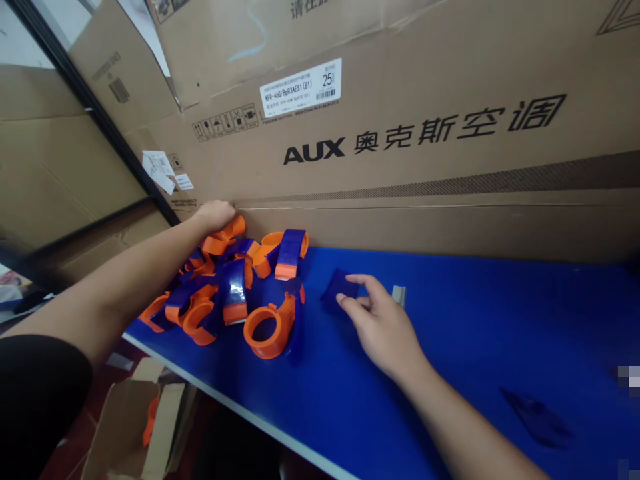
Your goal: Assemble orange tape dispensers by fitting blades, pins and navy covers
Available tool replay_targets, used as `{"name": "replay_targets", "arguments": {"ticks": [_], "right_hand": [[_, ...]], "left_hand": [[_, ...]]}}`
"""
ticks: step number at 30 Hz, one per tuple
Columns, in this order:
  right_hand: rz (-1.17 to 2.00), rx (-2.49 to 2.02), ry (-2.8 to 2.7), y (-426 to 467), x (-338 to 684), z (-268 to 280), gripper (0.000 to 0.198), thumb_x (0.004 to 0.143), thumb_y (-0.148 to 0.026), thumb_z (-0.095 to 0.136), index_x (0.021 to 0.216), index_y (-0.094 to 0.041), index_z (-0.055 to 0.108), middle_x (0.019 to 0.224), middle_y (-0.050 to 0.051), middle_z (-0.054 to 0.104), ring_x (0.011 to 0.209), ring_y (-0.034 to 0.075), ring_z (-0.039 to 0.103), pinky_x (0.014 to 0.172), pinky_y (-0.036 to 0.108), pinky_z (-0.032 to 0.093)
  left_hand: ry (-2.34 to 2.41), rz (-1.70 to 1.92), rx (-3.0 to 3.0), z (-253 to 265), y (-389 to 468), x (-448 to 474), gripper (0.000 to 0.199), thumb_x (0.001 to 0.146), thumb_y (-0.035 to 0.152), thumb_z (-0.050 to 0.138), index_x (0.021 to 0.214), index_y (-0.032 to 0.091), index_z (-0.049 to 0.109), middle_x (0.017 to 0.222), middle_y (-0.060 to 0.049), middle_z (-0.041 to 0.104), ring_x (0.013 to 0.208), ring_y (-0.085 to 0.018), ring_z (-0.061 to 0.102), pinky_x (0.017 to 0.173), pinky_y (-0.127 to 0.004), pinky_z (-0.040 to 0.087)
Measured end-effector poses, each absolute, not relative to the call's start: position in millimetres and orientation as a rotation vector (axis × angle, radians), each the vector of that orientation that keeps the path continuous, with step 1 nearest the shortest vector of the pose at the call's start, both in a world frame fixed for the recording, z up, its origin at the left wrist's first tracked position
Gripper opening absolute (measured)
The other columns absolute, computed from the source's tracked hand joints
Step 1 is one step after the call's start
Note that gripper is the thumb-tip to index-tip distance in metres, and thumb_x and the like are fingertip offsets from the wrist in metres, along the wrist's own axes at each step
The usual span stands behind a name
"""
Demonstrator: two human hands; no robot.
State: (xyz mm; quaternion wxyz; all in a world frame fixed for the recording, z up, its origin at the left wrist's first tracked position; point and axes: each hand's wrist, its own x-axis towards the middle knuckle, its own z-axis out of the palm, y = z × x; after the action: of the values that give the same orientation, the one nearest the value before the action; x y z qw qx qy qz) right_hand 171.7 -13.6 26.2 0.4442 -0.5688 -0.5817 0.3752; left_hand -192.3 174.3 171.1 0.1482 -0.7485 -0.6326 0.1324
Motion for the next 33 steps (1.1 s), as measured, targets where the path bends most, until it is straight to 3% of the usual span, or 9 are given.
{"name": "replay_targets", "arguments": {"ticks": [3, 6, 12, 15, 18, 21, 25, 28, 33], "right_hand": [[0.911, -1.422, -1.466, -15, 170, 27, 0.046, 0.088, -0.054, 0.064, 0.125, -0.026, 0.064, 0.06, -0.003, 0.059, 0.052, 0.018, 0.05, 0.055, 0.033, 0.036], [0.874, -1.435, -1.489, -16, 169, 28, 0.044, 0.088, -0.053, 0.064, 0.123, -0.026, 0.064, 0.06, -0.004, 0.059, 0.054, 0.018, 0.052, 0.057, 0.032, 0.037], [0.812, -1.374, -1.509, -18, 169, 30, 0.044, 0.088, -0.052, 0.064, 0.123, -0.025, 0.062, 0.061, -0.005, 0.058, 0.055, 0.018, 0.053, 0.059, 0.031, 0.037], [0.765, -1.258, -1.459, -20, 169, 30, 0.052, 0.086, -0.051, 0.068, 0.131, -0.026, 0.056, 0.077, -0.002, 0.064, 0.056, 0.016, 0.052, 0.06, 0.031, 0.041], [0.723, -1.126, -1.37, -23, 171, 30, 0.067, 0.081, -0.047, 0.074, 0.139, -0.027, 0.048, 0.108, 0.005, 0.068, 0.06, 0.014, 0.053, 0.06, 0.032, 0.044], [0.895, -0.973, -1.217, -25, 174, 36, 0.069, 0.077, -0.047, 0.073, 0.139, -0.029, 0.048, 0.124, 0.008, 0.066, 0.07, 0.017, 0.06, 0.059, 0.031, 0.046], [1.343, -0.805, -1.037, -26, 179, 48, 0.051, 0.082, -0.058, 0.056, 0.124, -0.027, 0.059, 0.112, 0.01, 0.074, 0.082, 0.025, 0.07, 0.061, 0.034, 0.051], [1.444, -0.74, -0.963, -28, 179, 56, 0.049, 0.082, -0.06, 0.058, 0.115, -0.025, 0.065, 0.093, 0.009, 0.075, 0.078, 0.029, 0.071, 0.061, 0.039, 0.054], [1.33, -0.877, -0.896, -20, 186, 61, 0.041, 0.066, -0.027, 0.08, 0.106, -0.024, 0.071, 0.078, 0.001, 0.07, 0.061, 0.018, 0.063, 0.054, 0.032, 0.054]], "left_hand": [[-1.804, 0.267, -2.055, 187, 166, -194, 0.038, 0.101, 0.039, 0.064, 0.131, 0.016, 0.064, 0.133, -0.012, 0.066, 0.118, -0.026, 0.066, 0.1, -0.049, 0.057], [-1.771, 0.119, -2.003, 201, 156, -193, 0.03, 0.102, 0.023, 0.053, 0.127, 0.014, 0.067, 0.13, -0.016, 0.069, 0.12, -0.027, 0.064, 0.102, -0.044, 0.052], [-1.714, -0.205, -1.935, 225, 127, -180, 0.043, 0.093, 0.019, 0.052, 0.132, 0.016, 0.068, 0.127, -0.015, 0.073, 0.119, -0.03, 0.063, 0.104, -0.044, 0.048], [-1.63, -0.523, -1.917, 235, 99, -158, 0.039, 0.092, 0.024, 0.053, 0.125, 0.018, 0.072, 0.12, -0.013, 0.075, 0.114, -0.031, 0.064, 0.105, -0.045, 0.049], [-1.528, -0.82, -1.943, 240, 61, -119, 0.022, 0.089, 0.029, 0.059, 0.1, 0.02, 0.077, 0.098, -0.01, 0.075, 0.1, -0.029, 0.067, 0.098, -0.045, 0.053], [-1.493, -0.834, -2.122, 231, 28, -70, 0.015, 0.085, 0.025, 0.063, 0.079, 0.018, 0.074, 0.075, -0.008, 0.07, 0.085, -0.027, 0.068, 0.09, -0.045, 0.055], [-1.441, -0.846, -2.442, 194, 14, -11, 0.014, 0.078, 0.015, 0.068, 0.066, 0.018, 0.072, 0.061, -0.008, 0.067, 0.071, -0.025, 0.067, 0.079, -0.045, 0.058], [-1.47, -0.703, -2.642, 164, 21, 21, 0.013, 0.073, 0.013, 0.073, 0.061, 0.017, 0.071, 0.058, -0.01, 0.067, 0.065, -0.026, 0.068, 0.069, -0.045, 0.059], [-1.638, -0.742, -2.832, 146, 28, 48, 0.014, 0.078, 0.023, 0.076, 0.066, 0.017, 0.074, 0.065, -0.01, 0.072, 0.068, -0.025, 0.07, 0.073, -0.042, 0.059]]}}
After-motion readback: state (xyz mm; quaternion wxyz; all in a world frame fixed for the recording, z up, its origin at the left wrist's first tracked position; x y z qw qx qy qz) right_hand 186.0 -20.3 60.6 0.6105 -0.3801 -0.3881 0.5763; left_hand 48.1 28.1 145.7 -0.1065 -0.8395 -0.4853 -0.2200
